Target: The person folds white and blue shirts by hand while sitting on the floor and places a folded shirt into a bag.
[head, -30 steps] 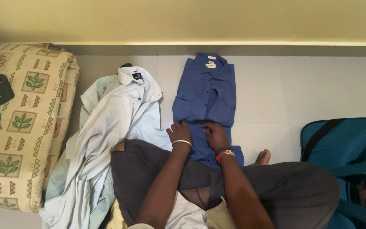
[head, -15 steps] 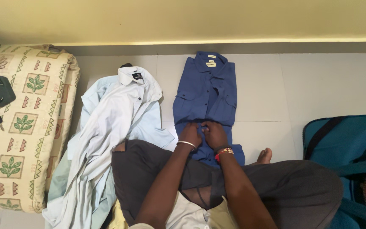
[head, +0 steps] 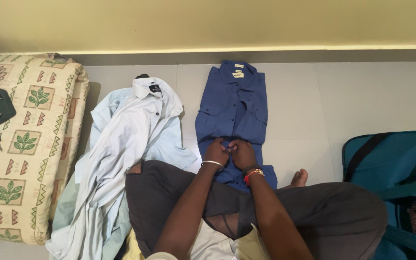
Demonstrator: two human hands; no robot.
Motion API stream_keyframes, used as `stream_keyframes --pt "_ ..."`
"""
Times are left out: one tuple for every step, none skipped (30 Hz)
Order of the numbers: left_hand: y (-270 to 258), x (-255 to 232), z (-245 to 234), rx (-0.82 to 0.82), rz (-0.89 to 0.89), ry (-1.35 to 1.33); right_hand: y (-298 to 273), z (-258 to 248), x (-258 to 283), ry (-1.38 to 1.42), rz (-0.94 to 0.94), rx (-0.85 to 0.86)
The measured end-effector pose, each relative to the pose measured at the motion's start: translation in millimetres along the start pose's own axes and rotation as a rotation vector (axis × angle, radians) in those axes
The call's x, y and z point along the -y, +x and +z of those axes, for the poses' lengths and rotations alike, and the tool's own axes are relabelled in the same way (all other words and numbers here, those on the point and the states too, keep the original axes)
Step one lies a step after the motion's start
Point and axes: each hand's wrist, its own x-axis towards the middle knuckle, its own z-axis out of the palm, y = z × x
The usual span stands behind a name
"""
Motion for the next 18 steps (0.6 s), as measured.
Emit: stream_keyframes --pt "-0.8 -1.1 -1.3 0.005 0.006 0.001 0.4 0.5 -1.5 0.024 0.012 0.018" --pt "0.3 -1.7 -2.1 0.005 0.000 -0.008 1.2 1.2 -2.7 0.021 0.001 0.019" --pt "2.2 -1.2 -2.2 0.004 -0.007 -0.017 1.4 1.7 -3.6 0.018 -0.010 0.020" --pt "3.8 0.4 -1.0 0.006 -0.014 -0.027 0.9 2.0 -4.4 0.014 -0.020 0.021" --pt "5.4 2.9 0.2 -0.007 -0.014 -0.027 0.3 2.5 -4.5 -0.001 -0.016 0.010" --pt "6.9 5.6 1.4 -0.018 -0.014 -0.028 -0.8 2.9 -3.9 -0.016 -0.011 -0.002" --pt "7.9 7.8 2.7 -0.030 -0.013 -0.028 -1.4 2.7 -3.0 -0.031 -0.007 -0.014" --pt "8.5 9.5 3.6 -0.032 -0.021 -0.025 -1.1 2.0 -2.1 -0.030 -0.011 -0.015" --pt "9.2 10.3 4.1 -0.033 -0.029 -0.022 -0.8 0.9 -1.0 -0.029 -0.016 -0.015" --pt "8.9 11.3 3.3 -0.035 -0.037 -0.018 -1.4 0.9 1.0 -0.027 -0.019 -0.015" --pt "8.9 11.3 2.6 -0.031 -0.030 -0.020 -2.3 0.5 2.7 -0.032 -0.013 -0.023" --pt "9.4 10.9 1.8 -0.029 -0.023 -0.022 -2.6 0.3 4.4 -0.036 -0.007 -0.031" --pt "9.1 9.8 1.4 -0.026 -0.017 -0.023 -3.0 0.2 6.2 -0.039 -0.001 -0.039" --pt "8.5 8.6 0.3 -0.036 -0.004 -0.007 -2.6 0.4 8.4 -0.052 0.018 -0.024" --pt "6.6 6.6 0.6 -0.045 0.009 0.009 -3.0 -1.5 9.4 -0.065 0.037 -0.009" --pt "6.5 4.8 -0.9 -0.055 0.024 0.028 -1.6 -1.9 11.2 -0.076 0.055 0.004" --pt "7.4 3.0 -2.1 -0.049 0.020 0.030 -0.2 -2.2 12.6 -0.069 0.051 0.006" --pt "6.2 2.0 -1.5 -0.038 0.013 0.031 -2.2 -3.4 12.2 -0.064 0.053 0.009"
